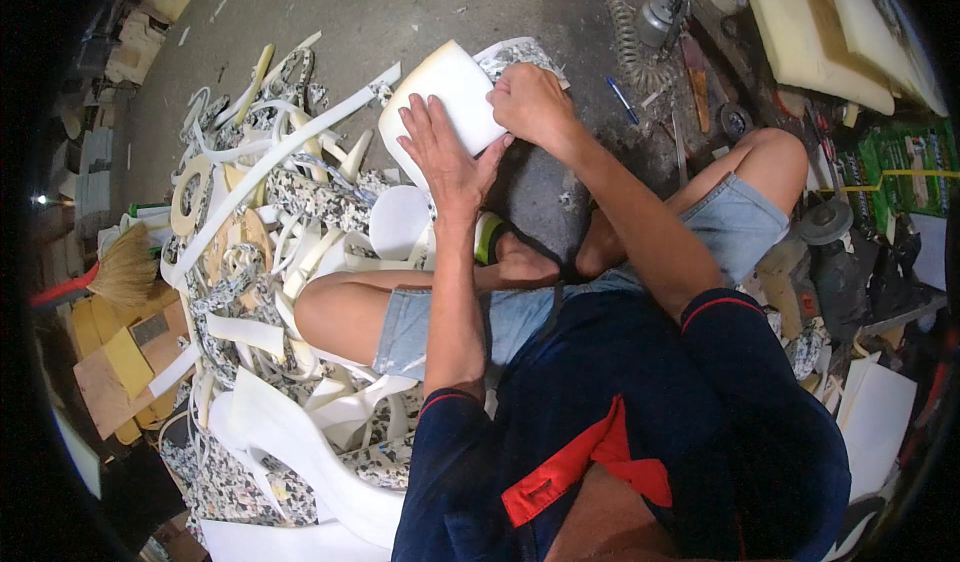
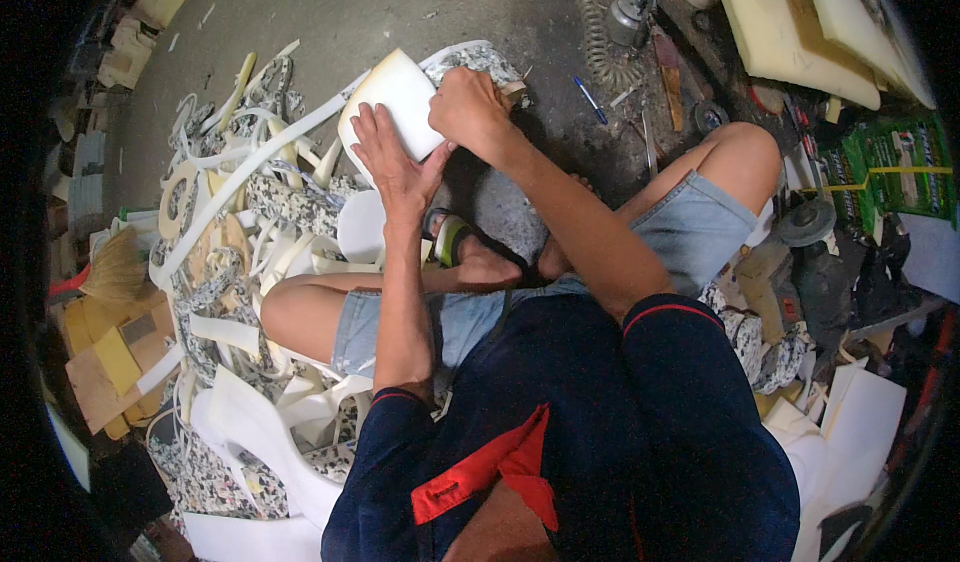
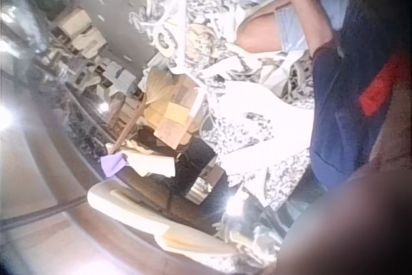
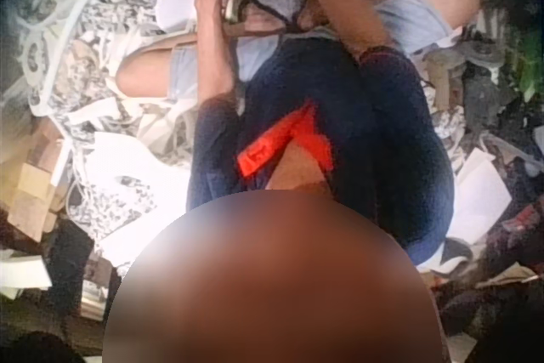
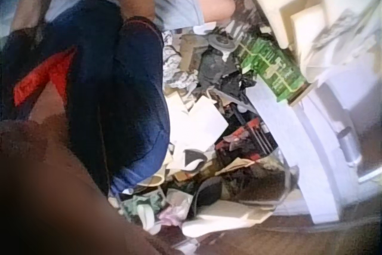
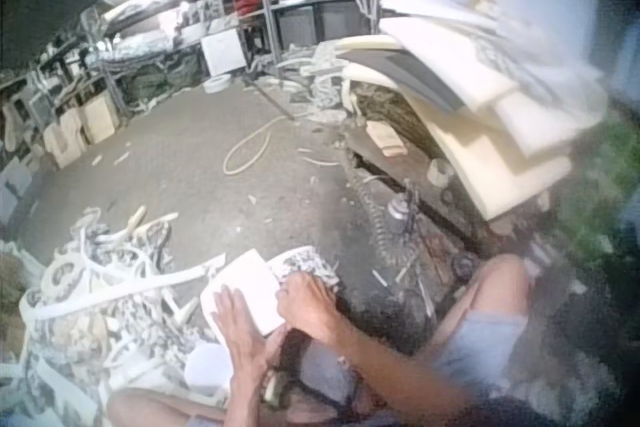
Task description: The person assembles a white foam ring by applying adhesive to a curved foam piece and attaching it to a cylindrical foam base. They press the pieces together, trim excess material with a knife, and repeat the process to complete the ring.
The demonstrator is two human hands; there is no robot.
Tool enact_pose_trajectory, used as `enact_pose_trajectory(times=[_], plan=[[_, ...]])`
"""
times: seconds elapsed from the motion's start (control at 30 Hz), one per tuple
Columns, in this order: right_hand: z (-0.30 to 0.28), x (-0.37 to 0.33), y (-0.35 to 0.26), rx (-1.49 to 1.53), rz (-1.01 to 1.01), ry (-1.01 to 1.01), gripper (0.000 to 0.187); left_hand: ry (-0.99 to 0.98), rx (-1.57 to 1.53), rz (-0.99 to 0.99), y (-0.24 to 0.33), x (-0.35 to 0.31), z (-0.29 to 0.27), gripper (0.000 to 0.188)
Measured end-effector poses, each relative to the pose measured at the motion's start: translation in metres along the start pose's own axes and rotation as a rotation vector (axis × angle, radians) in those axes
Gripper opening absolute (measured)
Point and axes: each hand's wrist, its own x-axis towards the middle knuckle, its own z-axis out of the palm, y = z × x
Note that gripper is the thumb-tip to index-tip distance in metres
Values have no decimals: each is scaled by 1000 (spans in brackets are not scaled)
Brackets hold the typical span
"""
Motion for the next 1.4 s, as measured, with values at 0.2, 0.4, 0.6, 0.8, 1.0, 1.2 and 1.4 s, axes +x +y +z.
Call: enact_pose_trajectory(times=[0.2,0.4,0.6,0.8,1.0,1.2,1.4], plan=[[9,-13,-30,-135,-75,97,24,-11,-15,24,-5,-1,5,116],[41,-36,-78,-394,-322,67,27,-19,-144,122,-15,0,-3,89],[47,-42,-77,-381,-485,177,15,37,-434,35,-14,10,-12,55],[-27,-15,38,92,-589,409,17,168,-621,-184,-17,17,-4,38],[-120,64,255,-158,666,549,68,104,-771,-435,-22,36,-20,36],[-147,115,360,27,512,556,80,35,-591,-472,-13,44,-40,16],[-143,167,394,259,329,498,68,42,-648,-498,-9,33,-53,11]])
